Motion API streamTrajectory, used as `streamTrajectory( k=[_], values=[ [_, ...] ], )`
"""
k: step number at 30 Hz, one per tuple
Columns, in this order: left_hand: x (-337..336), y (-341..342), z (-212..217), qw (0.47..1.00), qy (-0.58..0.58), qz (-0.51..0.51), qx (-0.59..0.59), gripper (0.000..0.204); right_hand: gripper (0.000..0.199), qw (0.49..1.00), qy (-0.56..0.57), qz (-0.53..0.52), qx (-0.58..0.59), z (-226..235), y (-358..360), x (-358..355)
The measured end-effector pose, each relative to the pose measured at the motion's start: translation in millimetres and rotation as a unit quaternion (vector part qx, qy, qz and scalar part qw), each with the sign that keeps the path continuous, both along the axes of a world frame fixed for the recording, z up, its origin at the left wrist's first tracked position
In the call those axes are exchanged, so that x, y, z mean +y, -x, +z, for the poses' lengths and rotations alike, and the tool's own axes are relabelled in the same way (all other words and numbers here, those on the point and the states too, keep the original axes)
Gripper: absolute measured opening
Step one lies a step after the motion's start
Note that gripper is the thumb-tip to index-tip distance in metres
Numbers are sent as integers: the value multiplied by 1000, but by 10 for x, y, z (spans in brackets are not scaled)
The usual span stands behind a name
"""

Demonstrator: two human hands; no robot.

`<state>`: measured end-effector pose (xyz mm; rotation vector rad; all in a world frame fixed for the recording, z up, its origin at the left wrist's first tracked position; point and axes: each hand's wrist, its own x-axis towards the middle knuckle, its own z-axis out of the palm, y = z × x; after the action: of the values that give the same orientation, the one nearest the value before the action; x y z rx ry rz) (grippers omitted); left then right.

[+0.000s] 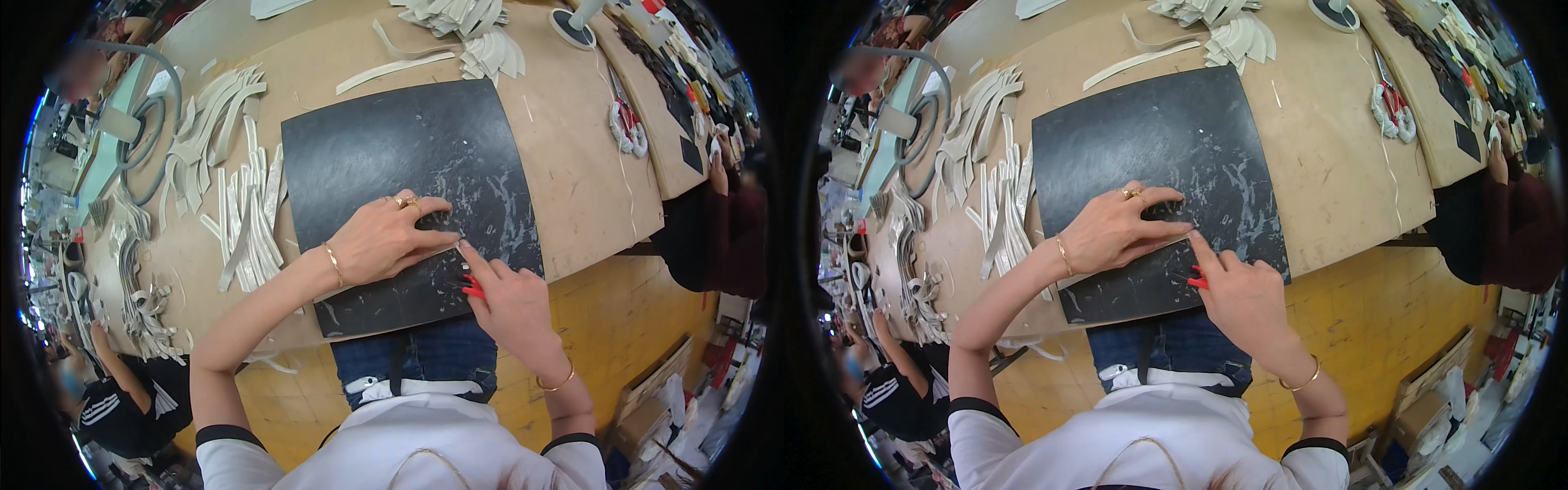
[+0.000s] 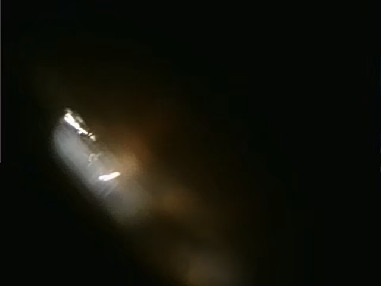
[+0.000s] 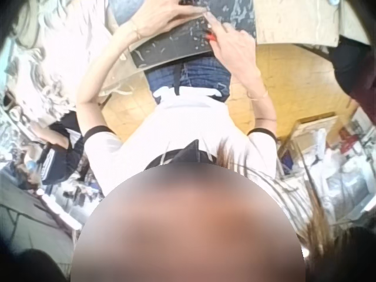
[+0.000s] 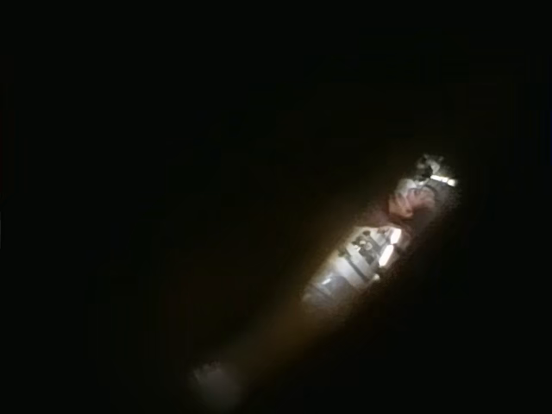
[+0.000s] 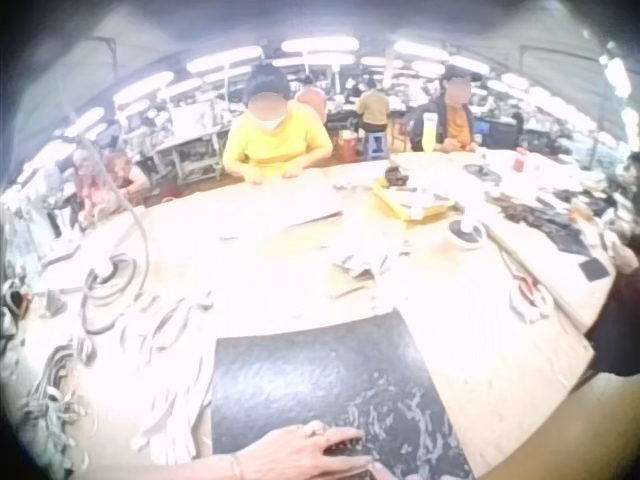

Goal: The person uses a red utility knife to trim a white strip of material on a black cutting mat. They repeatedly cut off small pieces and set them aside while working at a shared table in a workshop.

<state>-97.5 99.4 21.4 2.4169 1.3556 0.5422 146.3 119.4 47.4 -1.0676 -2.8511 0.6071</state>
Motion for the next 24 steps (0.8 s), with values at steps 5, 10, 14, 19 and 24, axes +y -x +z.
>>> streamTrajectory(
  k=[5, 10, 14, 19, 24],
  values=[
    [-94, -3, -6, 998, -5, 68, -9, 27, 55, 987, 142, -75, -2, 195, -203, 65],
    [-151, -32, 4, 979, -45, 196, 34, 24, 46, 981, 141, -126, -39, 404, -578, 289],
    [-55, 120, -41, 948, -67, 295, 102, 26, 48, 968, 94, -220, -71, 546, -816, 620],
    [40, 518, 39, 955, -44, 282, 80, 41, 49, 963, -95, -228, -110, 491, -712, 855],
    [-313, 769, 109, 987, 21, 111, 114, 68, 40, 986, -101, -127, 35, 359, -256, 971]
  ],
)
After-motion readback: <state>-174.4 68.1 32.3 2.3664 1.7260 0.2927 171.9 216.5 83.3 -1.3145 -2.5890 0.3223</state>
